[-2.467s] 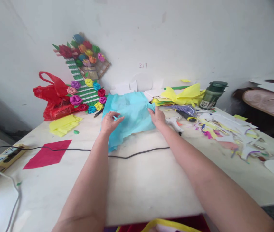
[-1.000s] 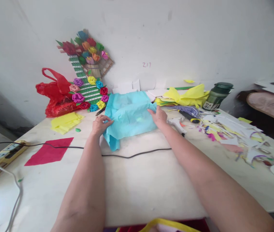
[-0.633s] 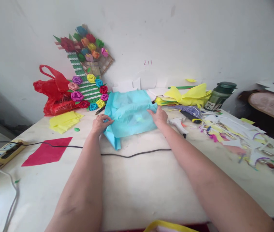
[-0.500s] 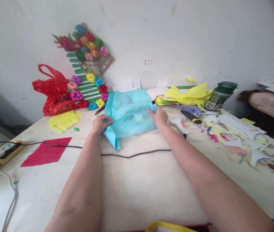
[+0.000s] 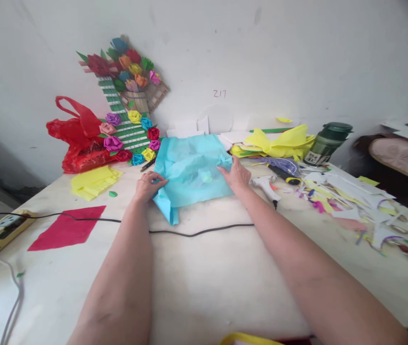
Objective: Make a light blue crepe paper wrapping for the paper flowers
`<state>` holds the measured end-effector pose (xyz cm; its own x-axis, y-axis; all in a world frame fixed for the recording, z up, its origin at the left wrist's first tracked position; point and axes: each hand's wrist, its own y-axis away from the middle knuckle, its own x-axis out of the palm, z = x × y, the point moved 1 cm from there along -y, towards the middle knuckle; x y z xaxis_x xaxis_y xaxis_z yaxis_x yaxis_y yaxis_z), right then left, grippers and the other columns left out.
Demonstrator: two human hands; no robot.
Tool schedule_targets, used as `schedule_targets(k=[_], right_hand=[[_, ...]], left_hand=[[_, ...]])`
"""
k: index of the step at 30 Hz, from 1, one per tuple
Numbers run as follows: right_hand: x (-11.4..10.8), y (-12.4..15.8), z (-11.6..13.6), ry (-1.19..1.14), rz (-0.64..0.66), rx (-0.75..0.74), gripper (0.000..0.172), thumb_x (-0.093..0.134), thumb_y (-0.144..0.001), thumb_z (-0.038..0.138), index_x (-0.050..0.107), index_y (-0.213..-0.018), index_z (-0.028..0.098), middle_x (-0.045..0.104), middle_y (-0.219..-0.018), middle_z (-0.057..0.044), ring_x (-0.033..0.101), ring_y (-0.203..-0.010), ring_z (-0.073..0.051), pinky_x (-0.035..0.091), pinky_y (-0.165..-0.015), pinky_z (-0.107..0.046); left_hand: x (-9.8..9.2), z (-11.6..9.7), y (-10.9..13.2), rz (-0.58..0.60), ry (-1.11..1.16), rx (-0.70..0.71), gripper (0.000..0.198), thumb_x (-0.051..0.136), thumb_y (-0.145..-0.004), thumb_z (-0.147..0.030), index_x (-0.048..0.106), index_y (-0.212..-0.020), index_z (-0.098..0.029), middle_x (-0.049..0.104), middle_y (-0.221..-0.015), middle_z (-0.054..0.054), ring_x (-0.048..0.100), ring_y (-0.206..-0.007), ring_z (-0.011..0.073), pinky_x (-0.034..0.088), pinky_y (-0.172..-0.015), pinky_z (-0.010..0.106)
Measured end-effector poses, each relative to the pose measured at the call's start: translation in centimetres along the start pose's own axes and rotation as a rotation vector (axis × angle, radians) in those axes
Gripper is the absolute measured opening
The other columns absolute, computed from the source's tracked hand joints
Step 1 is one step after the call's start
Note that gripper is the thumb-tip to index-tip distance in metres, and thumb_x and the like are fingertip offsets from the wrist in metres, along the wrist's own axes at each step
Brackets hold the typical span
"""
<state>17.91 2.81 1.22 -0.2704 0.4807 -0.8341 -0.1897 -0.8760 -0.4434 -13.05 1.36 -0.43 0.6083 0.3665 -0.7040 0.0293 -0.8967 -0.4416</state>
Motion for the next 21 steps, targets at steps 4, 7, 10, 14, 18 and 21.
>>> schedule_targets(k=[4,7,10,14,18,21], right_hand=[[-0.8,-0.2,-0.5,-0.040,0.034,-0.015,0.050,0.043,-0.081,0.046,0.040,-0.121,0.016,0.064,-0.093,-0.012,0.059,-0.087,-0.027,0.040,-0.071,-0.034],[-1.3,-1.2,-1.6,-0.093,0.103,-0.035,0.045,0.047,-0.077,0.039,0.045,-0.117,0.019,0.065,-0.089,-0.010,0.060,-0.084,-0.027,0.042,-0.071,-0.035],[-1.7,-2.2,-2.6,-0.177,0.114,-0.116,0.050,0.055,-0.069,0.033,0.047,-0.117,0.019,0.064,-0.093,-0.009,0.059,-0.086,-0.026,0.043,-0.072,-0.036],[-2.5,-2.5,-2.6,-0.533,0.161,-0.138,0.058,0.055,-0.065,0.024,0.047,-0.122,0.017,0.063,-0.076,-0.004,0.057,-0.062,-0.018,0.046,-0.061,-0.031],[-3.7,-1.9,-0.6,-1.101,0.342,-0.016,0.063,0.049,-0.065,0.019,0.042,-0.128,0.020,0.059,-0.066,0.003,0.045,-0.038,-0.009,0.044,-0.044,-0.025],[-4.9,-1.6,1.4,-1.357,0.482,0.031,0.062,0.049,-0.064,0.017,0.041,-0.126,0.021,0.057,-0.060,0.005,0.048,-0.037,-0.009,0.043,-0.039,-0.022]], left_hand=[[0.1,0.3,0.0,-0.014,0.006,0.002,0.028,0.061,-0.064,-0.048,0.062,-0.069,-0.021,0.060,-0.082,0.002,0.053,-0.080,0.0173,0.039,-0.069,0.027],[0.1,0.4,-0.1,-0.013,0.001,0.001,0.029,0.061,-0.063,-0.049,0.062,-0.070,-0.021,0.060,-0.082,0.002,0.053,-0.081,0.0177,0.039,-0.070,0.027],[0.0,0.3,-0.1,-0.009,0.001,-0.003,0.030,0.061,-0.062,-0.050,0.063,-0.069,-0.021,0.060,-0.081,0.002,0.053,-0.081,0.0180,0.039,-0.072,0.028],[0.0,0.1,-0.1,-0.004,-0.009,-0.022,0.029,0.061,-0.061,-0.050,0.062,-0.067,-0.021,0.060,-0.079,0.002,0.053,-0.079,0.0182,0.039,-0.073,0.029],[-0.1,-0.1,0.1,0.003,-0.024,-0.035,0.028,0.061,-0.061,-0.047,0.062,-0.074,-0.022,0.061,-0.081,0.002,0.053,-0.078,0.0185,0.040,-0.071,0.029],[-0.7,-1.2,0.2,-0.047,0.014,0.015,0.036,0.061,-0.061,-0.045,0.059,-0.089,-0.022,0.061,-0.091,0.003,0.054,-0.078,0.0176,0.042,-0.072,0.029]])
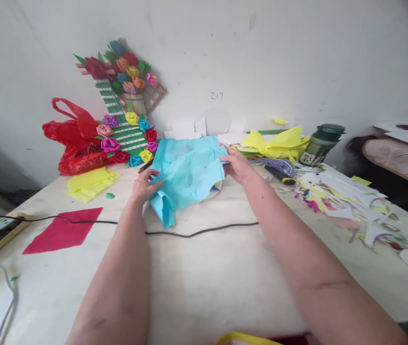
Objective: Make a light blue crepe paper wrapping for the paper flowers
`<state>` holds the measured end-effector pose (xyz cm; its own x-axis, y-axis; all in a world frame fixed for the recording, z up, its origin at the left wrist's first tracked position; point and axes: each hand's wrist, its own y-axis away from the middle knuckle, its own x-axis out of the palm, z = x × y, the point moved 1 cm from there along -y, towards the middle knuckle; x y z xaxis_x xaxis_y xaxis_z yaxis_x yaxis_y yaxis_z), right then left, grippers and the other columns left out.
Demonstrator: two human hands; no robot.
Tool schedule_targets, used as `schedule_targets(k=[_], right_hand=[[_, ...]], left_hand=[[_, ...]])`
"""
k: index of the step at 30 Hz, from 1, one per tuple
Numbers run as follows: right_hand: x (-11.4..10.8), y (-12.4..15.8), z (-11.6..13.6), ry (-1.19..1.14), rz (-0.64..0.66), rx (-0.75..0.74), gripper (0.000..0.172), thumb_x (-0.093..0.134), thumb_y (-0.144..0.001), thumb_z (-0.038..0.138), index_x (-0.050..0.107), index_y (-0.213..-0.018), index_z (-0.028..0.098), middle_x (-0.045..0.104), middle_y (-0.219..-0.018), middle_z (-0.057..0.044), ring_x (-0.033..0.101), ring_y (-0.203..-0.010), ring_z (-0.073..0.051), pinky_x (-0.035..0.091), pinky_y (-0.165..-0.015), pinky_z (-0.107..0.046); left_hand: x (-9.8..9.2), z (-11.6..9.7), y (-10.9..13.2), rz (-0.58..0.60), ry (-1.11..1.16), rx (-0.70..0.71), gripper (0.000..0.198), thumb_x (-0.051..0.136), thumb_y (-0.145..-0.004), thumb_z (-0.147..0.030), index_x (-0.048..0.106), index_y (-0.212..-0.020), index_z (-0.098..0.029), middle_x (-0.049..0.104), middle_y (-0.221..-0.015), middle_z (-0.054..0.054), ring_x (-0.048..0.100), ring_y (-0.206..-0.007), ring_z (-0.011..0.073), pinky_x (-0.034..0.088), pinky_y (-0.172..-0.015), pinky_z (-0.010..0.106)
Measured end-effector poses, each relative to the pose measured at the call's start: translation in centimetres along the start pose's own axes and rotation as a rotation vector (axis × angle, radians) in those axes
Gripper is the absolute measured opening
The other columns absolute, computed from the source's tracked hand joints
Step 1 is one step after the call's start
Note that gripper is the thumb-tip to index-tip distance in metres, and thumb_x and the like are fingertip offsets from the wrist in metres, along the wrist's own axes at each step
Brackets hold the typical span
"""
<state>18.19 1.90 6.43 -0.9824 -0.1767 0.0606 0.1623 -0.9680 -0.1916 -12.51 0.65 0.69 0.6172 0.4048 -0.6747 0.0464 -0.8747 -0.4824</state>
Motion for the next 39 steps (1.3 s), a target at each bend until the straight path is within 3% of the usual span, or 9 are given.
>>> schedule_targets(k=[4,8,11,14,18,22,29,39], right_hand=[[2.3,-0.3,1.4,-0.166,0.051,0.058,0.050,0.048,-0.065,0.014,0.045,-0.114,0.020,0.060,-0.063,0.003,0.059,-0.045,-0.013,0.048,-0.041,-0.023],[4.2,-1.1,1.5,-0.186,0.046,0.073,0.029,0.046,-0.069,0.012,0.044,-0.097,0.019,0.061,-0.065,0.001,0.062,-0.049,-0.015,0.052,-0.044,-0.026],[5.3,-1.6,1.6,-0.168,0.035,0.121,0.020,0.045,-0.075,0.013,0.042,-0.093,0.018,0.060,-0.062,0.000,0.062,-0.049,-0.016,0.052,-0.046,-0.027],[6.0,-1.5,2.2,-0.123,0.114,0.145,0.017,0.045,-0.080,0.024,0.045,-0.095,0.016,0.062,-0.062,-0.003,0.062,-0.049,-0.016,0.051,-0.046,-0.027],[6.1,-1.4,3.0,0.002,0.132,0.058,0.054,0.045,-0.080,0.050,0.039,-0.121,0.016,0.063,-0.065,-0.003,0.061,-0.048,-0.016,0.047,-0.041,-0.025],[6.1,-1.7,2.6,0.138,0.075,-0.032,0.075,0.050,-0.075,0.054,0.024,-0.136,0.020,0.061,-0.067,-0.001,0.058,-0.047,-0.014,0.043,-0.041,-0.023],[6.9,-2.4,1.2,0.253,0.058,-0.078,0.058,0.047,-0.080,0.042,0.035,-0.131,0.019,0.060,-0.062,0.001,0.056,-0.047,-0.013,0.041,-0.042,-0.022],[6.2,-3.8,0.2,0.453,-0.079,-0.267,0.031,0.047,-0.076,0.028,0.051,-0.105,0.020,0.057,-0.057,0.005,0.051,-0.043,-0.010,0.044,-0.047,-0.024]], left_hand=[[-1.3,-4.1,-0.3,-0.063,0.060,0.077,0.042,0.057,-0.066,-0.052,0.057,-0.096,-0.021,0.059,-0.095,0.004,0.053,-0.087,0.0190,0.042,-0.076,0.030],[-1.6,-8.8,-0.5,0.092,0.230,0.221,0.042,0.057,-0.066,-0.053,0.058,-0.089,-0.019,0.059,-0.085,0.003,0.054,-0.082,0.0173,0.042,-0.073,0.027],[-0.7,-10.4,-0.5,0.078,0.262,0.178,0.043,0.067,-0.058,-0.049,0.058,-0.087,-0.018,0.058,-0.072,0.000,0.054,-0.073,0.0158,0.042,-0.069,0.026],[0.6,-10.2,-0.4,0.129,0.484,0.047,0.033,0.063,-0.063,-0.048,0.056,-0.072,-0.017,0.053,-0.059,-0.003,0.053,-0.061,0.0126,0.043,-0.061,0.024],[1.7,-8.5,-0.5,0.152,1.015,-0.190,0.031,0.060,-0.067,-0.045,0.053,-0.072,-0.015,0.057,-0.062,-0.001,0.057,-0.062,0.0133,0.049,-0.064,0.029],[1.9,-7.0,-0.7,0.123,1.232,-0.374,0.022,0.056,-0.069,-0.036,0.052,-0.071,-0.014,0.059,-0.060,0.002,0.061,-0.062,0.0174,0.051,-0.068,0.038],[1.7,-5.9,-0.5,0.104,1.320,-0.504,0.016,0.046,-0.073,-0.026,0.054,-0.076,-0.012,0.061,-0.058,0.004,0.063,-0.063,0.0197,0.052,-0.069,0.040],[1.2,-6.3,-0.7,0.097,1.309,-0.475,0.018,0.047,-0.072,-0.028,0.054,-0.073,-0.012,0.062,-0.059,0.005,0.064,-0.067,0.0221,0.051,-0.069,0.040]])
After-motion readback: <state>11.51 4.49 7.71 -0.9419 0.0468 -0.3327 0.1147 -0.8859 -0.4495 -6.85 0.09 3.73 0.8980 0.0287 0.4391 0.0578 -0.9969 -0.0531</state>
